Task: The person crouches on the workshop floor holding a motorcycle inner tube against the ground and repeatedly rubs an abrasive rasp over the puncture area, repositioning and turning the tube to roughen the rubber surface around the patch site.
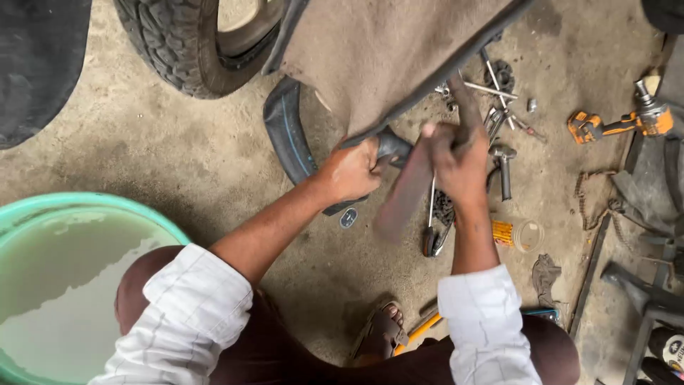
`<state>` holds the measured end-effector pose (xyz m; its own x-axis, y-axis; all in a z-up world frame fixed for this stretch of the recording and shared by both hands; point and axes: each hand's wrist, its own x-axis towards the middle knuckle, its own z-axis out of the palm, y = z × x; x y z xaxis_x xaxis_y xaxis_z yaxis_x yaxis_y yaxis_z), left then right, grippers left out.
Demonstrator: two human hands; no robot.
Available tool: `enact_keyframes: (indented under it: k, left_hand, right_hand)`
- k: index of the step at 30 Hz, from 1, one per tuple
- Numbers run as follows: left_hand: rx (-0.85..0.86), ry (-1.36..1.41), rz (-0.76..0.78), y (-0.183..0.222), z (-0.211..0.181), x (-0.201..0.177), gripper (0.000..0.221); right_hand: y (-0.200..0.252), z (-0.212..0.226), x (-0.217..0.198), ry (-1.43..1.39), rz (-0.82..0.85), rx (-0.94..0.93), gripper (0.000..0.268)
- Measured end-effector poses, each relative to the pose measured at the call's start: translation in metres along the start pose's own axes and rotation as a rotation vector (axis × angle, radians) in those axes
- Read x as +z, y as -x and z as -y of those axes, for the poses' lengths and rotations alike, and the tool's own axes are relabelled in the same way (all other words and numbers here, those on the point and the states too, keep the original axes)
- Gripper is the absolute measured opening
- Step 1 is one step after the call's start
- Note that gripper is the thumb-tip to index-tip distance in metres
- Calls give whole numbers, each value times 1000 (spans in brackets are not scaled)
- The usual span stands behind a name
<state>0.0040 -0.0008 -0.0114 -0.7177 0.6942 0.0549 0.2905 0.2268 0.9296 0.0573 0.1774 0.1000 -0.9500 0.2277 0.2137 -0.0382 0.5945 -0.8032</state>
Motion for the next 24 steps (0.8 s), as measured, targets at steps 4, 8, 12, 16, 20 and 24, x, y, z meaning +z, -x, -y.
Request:
enact_keyframes:
  k: [4,8,12,16,20,24]
  left_hand:
    - [134,-204,-65,-5,2,5,20]
    - [-78,230,24,-6,11,11,13]
    - [139,4,-109,-9,15,3,28]
    - [33,-210,-21,-1,8,2,28]
    - [210,-222,-186,-5,-6,-10,36]
    - [-207,-96,104,-8,-15,-4,29]
  right_hand:
    - [6,-15,-3,-142,-250,68,57]
    - [25,-35,12,-139,-20,57,64]
    - [-11,-13,3,-216,-344,84,55]
    - [-8,-21,10,-142,-302,116,57]
    - [10,-14,4,-9,-80,-101,74]
    - [3,-98,-13,44,-115,120,35]
